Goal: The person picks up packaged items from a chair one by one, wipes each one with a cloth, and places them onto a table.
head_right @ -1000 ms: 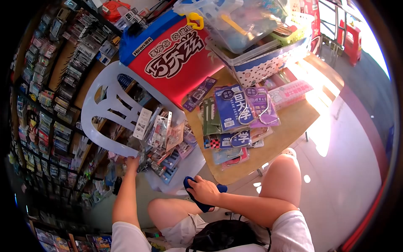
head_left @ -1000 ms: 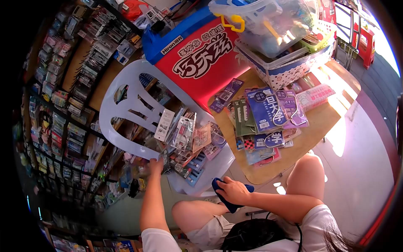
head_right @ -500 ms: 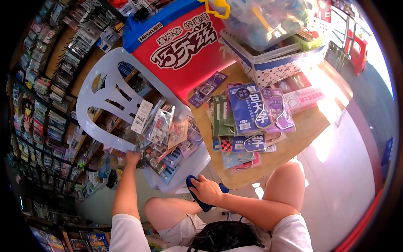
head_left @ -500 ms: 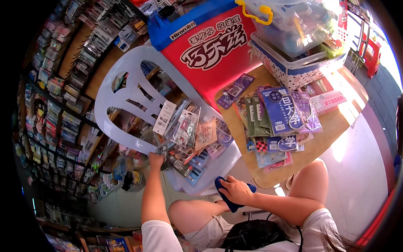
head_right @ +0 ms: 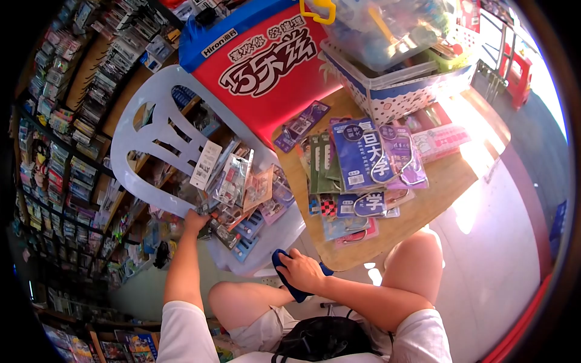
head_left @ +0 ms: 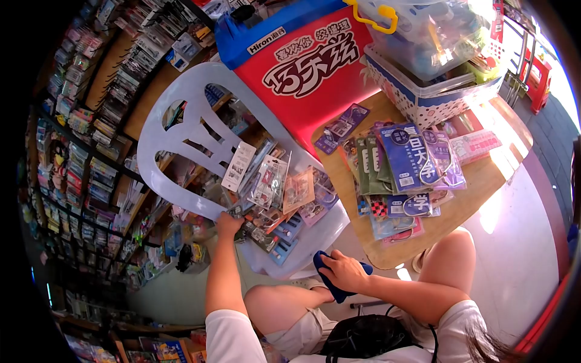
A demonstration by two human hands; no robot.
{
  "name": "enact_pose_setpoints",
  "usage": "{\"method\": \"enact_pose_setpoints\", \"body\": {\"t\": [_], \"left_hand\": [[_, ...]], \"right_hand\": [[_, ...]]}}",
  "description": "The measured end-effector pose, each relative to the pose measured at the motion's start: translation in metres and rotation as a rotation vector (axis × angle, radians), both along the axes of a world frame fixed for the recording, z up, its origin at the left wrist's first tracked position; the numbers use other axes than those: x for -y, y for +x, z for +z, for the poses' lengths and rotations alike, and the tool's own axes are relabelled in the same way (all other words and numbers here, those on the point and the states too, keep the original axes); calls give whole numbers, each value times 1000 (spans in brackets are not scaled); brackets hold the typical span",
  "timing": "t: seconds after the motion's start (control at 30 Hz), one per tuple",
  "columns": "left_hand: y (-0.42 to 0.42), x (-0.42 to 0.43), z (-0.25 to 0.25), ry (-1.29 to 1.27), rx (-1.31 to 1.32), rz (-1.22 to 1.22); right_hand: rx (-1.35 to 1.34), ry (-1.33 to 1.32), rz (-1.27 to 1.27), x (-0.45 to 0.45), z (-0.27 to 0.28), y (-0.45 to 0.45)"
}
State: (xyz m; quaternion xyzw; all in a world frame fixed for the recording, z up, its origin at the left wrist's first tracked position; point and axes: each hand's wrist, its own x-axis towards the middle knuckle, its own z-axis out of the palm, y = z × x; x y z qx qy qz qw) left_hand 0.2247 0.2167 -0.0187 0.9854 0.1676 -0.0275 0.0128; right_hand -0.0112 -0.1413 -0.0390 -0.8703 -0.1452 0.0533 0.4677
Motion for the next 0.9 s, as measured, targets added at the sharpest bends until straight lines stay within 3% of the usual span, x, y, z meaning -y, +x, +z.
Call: {"method": "enact_pose_setpoints", "body": {"t": [0.2,0.3,0.33,0.4,0.47,0.5,0.53,0.6,0.63,0.7,0.77,0.9], "left_hand": [[-12,0,23,91,202,16],[-31,17,52,-444,410,52],[-43,30,59,-831,463,85],[-77,39,59,-1634,332,143],[-136,109,86,-2001,177,141],[-155,126,76,-2149,72,48],[-175,148,70,-2218,-22,-44],[-204,194,54,-2364,30,-12],[-211,209,35,-2357,80,-145],[-218,225,25,-2177,193,-59],[-224,235,30,-2172,183,50],[-229,234,22,-2320,-22,-57]], "right_hand": [[12,56,-12,-4,5,2],[27,123,-45,-6,6,1],[51,176,-50,-6,5,2],[97,282,-63,-6,4,4],[103,382,-82,-4,14,6],[102,429,-92,-5,18,4],[161,427,-96,-7,18,1],[279,415,-96,-13,18,-2],[282,348,-127,-17,20,-10],[356,196,-79,-11,19,-19],[522,223,71,-8,22,-18],[436,238,36,-5,26,-17]]}}
